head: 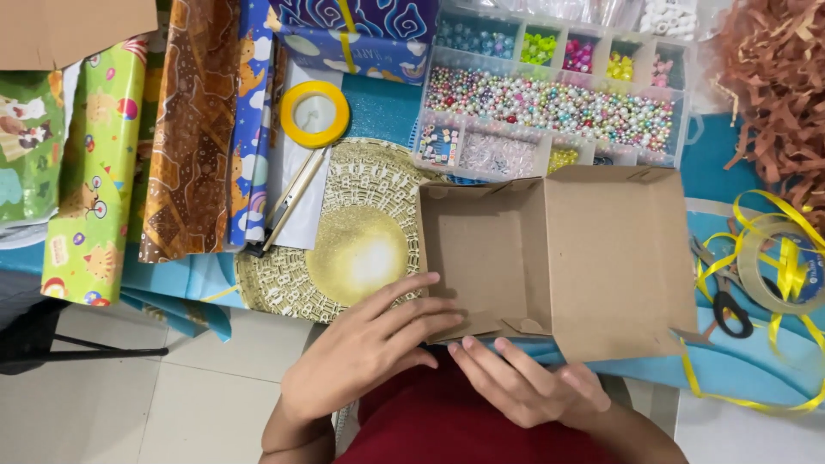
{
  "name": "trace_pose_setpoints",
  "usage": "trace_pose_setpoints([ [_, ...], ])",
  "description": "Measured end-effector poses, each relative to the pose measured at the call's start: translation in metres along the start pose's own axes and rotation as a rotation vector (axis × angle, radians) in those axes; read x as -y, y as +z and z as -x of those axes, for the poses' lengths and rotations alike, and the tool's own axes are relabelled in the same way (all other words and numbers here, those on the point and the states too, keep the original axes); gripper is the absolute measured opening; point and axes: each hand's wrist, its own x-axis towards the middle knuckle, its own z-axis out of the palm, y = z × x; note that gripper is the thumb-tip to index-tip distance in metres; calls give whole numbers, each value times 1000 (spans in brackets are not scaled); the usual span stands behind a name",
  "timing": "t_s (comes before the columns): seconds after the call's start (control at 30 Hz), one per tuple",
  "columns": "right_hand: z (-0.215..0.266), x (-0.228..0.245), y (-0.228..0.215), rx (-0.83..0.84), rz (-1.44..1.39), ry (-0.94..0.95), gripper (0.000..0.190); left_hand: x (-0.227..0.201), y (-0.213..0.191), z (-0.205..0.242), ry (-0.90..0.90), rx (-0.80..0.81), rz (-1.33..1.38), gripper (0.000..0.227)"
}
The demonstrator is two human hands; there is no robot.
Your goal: Assembling a cardboard gift box and filling it with shredded paper and small decorative items.
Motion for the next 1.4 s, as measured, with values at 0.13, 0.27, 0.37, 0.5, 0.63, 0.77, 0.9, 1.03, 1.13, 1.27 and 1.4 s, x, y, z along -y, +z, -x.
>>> trace_pose_setpoints([
  [0.13,-1,10,9,-44,36,12,28,2,-1,2,-7,9,58,37],
  [0.27,1,15,14,-109,33,72,13,5,-4,5,-20,13,114,35],
  [0.37,2,13,10,-103,-1,56,13,7,-5,4,-29,14,139,32],
  [0.5,7,16,16,-166,4,38,18,7,-2,4,-22,7,85,25],
  [0.63,0,16,24,-213,12,68,23,8,1,4,-9,15,40,27],
  [0.77,-5,16,33,-371,13,41,20,6,0,4,-27,-4,52,27],
  [0.9,3,28,36,-387,36,118,21,5,-2,3,-34,-6,58,27],
  [1.03,2,27,36,-402,19,98,15,7,3,8,-55,29,37,31],
  [1.13,1,27,36,-394,13,87,17,8,3,9,-59,46,41,29],
  [1.27,-4,27,34,-356,2,127,17,7,3,9,-55,58,10,31],
  [1.4,-1,21,17,-119,-45,82,12,5,1,3,-38,39,-8,36],
])
